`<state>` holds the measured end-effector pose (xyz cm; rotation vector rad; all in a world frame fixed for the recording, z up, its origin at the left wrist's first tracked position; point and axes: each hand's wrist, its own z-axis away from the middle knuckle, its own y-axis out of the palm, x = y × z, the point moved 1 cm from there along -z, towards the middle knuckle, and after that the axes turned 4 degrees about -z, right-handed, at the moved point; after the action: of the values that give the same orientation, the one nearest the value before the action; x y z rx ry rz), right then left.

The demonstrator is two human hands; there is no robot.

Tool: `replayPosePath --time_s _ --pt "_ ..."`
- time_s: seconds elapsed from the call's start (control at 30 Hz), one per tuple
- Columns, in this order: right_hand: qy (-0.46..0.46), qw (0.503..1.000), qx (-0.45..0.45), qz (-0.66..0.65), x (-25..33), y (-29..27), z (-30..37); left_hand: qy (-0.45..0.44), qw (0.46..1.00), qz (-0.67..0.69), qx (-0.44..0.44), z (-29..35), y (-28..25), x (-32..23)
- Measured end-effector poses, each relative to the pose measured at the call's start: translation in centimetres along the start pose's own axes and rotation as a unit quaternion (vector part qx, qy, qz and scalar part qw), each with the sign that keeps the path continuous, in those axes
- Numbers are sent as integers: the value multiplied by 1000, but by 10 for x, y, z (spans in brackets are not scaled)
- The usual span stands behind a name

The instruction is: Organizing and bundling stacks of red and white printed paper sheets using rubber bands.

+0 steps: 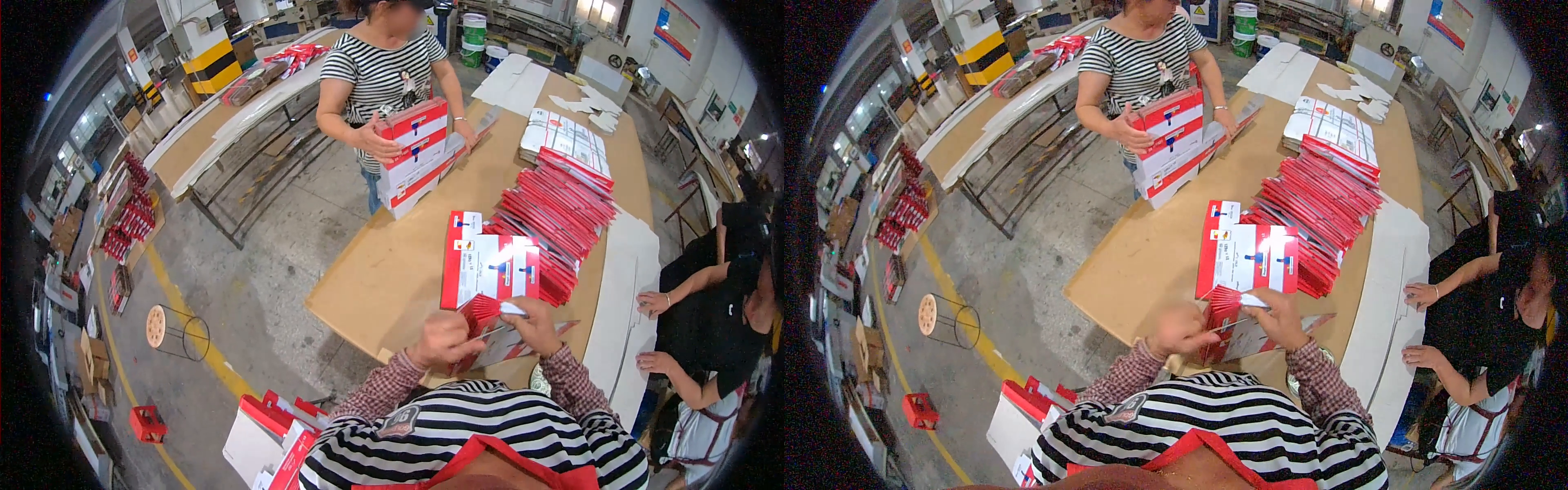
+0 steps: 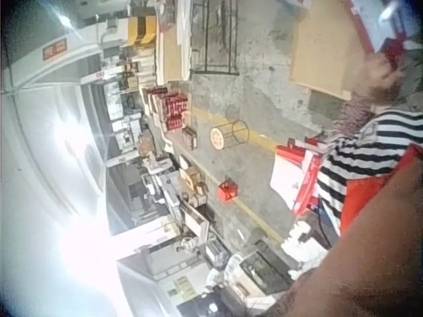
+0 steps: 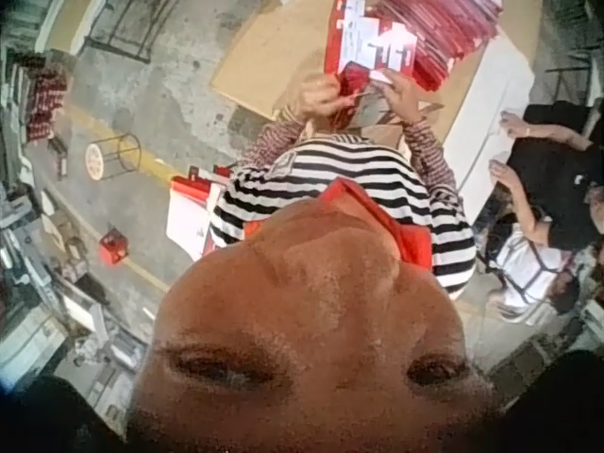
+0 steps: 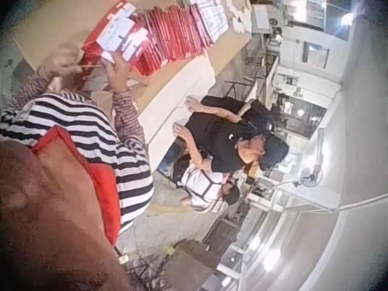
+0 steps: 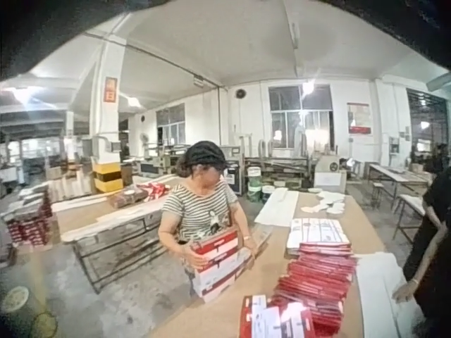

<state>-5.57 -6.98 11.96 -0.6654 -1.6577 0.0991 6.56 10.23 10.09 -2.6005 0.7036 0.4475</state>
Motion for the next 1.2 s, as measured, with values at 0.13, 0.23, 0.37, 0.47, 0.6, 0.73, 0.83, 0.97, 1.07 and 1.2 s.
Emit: replayPosePath --time_s 0.13,0.23,0.37,0.47,0.6,0.73,0.83,0.97,1.07,1.2 --pt "-14 1000 12 10 4 2 1 -143 988 -60 27 54 9 20" --pt "-26 1000 10 1 -2 6 14 -157 981 -36 -113 47 24 13" --pt "-11 999 22 -34 7 -3 25 -265 954 113 -78 12 27 -13" --pt "30 998 0 -52 19 -19 4 -389 892 227 26 47 26 -37" --pt "58 988 -25 -143 -16 5 -37 -548 813 187 63 146 17 -62" --pt "174 958 53 -222 -143 93 -68 -705 689 166 -31 220 29 -77" --pt "236 967 50 -85 -223 118 -63 -781 618 49 -69 222 47 -74" --pt "113 957 -3 269 -179 167 -33 -828 555 7 -83 230 34 -81" --pt "-23 964 -39 262 -158 207 -29 -816 576 -46 19 282 40 -64" --pt "14 927 15 375 -159 250 -22 -738 654 -143 86 288 45 -58"
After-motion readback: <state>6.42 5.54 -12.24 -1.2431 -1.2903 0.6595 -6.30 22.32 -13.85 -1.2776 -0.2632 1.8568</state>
